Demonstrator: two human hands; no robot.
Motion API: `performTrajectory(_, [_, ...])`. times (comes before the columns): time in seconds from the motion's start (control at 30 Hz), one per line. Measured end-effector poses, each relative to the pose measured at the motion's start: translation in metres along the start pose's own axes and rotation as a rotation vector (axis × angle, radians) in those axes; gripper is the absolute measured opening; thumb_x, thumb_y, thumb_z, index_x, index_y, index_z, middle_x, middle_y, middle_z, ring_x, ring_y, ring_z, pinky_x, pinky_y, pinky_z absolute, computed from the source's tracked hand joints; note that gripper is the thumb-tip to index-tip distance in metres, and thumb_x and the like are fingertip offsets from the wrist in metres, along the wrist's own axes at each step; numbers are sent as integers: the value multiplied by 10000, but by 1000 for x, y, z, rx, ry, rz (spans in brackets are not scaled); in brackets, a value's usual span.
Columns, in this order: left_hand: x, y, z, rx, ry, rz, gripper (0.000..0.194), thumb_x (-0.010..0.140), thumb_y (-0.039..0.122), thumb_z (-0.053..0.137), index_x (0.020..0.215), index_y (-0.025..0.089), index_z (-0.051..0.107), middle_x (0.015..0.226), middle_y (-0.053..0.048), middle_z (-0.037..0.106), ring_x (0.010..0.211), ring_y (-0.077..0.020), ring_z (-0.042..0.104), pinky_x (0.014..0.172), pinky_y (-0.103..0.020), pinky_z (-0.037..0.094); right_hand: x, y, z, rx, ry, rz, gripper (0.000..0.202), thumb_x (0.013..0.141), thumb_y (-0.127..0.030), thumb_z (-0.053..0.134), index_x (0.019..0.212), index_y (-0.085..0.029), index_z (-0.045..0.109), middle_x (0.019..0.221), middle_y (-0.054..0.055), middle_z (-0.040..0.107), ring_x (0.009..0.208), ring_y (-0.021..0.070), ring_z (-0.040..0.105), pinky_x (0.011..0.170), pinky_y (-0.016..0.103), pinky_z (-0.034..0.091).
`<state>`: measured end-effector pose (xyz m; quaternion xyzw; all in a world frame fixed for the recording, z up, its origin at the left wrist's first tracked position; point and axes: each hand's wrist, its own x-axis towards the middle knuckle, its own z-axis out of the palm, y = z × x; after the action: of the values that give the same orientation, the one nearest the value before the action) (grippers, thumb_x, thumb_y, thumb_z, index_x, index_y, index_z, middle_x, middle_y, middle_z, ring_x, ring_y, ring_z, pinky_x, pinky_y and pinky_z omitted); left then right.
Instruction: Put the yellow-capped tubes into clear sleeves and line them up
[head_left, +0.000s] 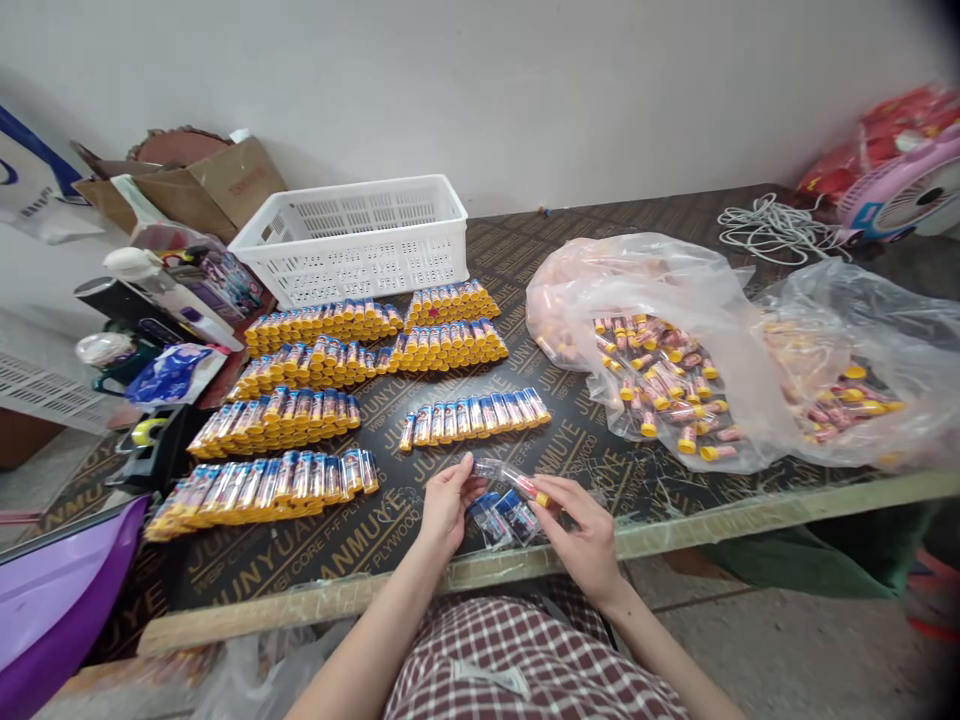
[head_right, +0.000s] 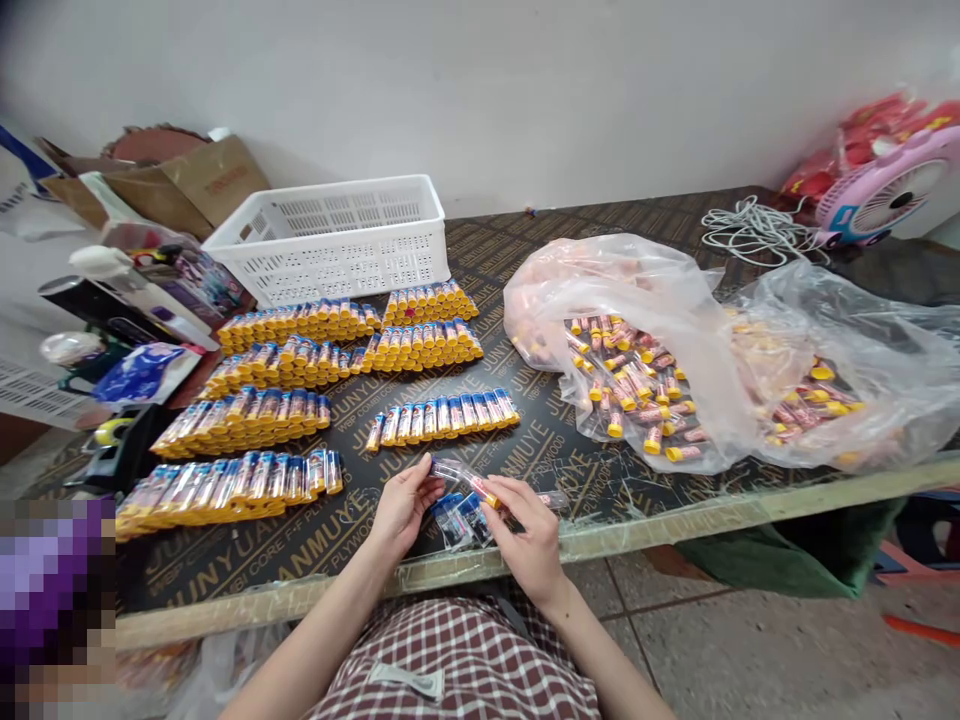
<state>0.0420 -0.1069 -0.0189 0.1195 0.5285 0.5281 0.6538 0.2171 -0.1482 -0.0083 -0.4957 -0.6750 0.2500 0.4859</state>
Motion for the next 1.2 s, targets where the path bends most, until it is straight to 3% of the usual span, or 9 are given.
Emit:
performTrajectory(0.17, [-10,1,8,42,-150,108,368,634,421,762,816,120,655,760,-32,679,659,-111,617,651,-228,512,-3,0,7,51,-140,41,331,872,-175,527,1173,-284,610,1155,60,600,1078,201,573,931,360,475])
performTrajectory(0.4, [-16,11,9,70,-305,-26,398,598,308,808,899,113,635,781,-50,684,626,-110,617,662,-251,517,1,7,9,53,-179,24,420,841,-119,492,1223,-285,546,1040,53,557,867,160,600,794,318,521])
performTrajectory(0.57, [-24,12,9,199,-408,-52,345,654,403,753,765,88,665,694,-47,656,592,-111,591,614,-247,505,12,6,6,-4,-174,-66,710,726,-97,548,1373,-304,343,1328,81,410,1182,254,472,981,449,429])
performTrajectory(0.67, [-31,12,10,264,-458,-100,355,617,394,779,759,85,674,694,-48,658,590,-113,592,599,-235,490,17,3,4,88,-280,-87,829,670,-71,533,1416,-281,242,1461,85,264,1297,277,366,1019,456,403])
performTrajectory(0.83, [-34,11,11,232,-497,-122,332,649,367,764,813,89,687,733,-46,664,624,-105,598,630,-223,484,19,0,2,197,-467,-66,848,625,-33,491,1409,-254,255,1395,83,391,1286,245,402,1056,415,379])
performTrajectory(1.2, [-38,9,12,204,-436,-163,360,557,336,821,753,76,668,676,-47,657,559,-105,594,550,-213,467,13,2,5,275,-393,-68,839,586,-34,510,1373,-232,295,1327,103,445,1210,252,486,1029,406,418])
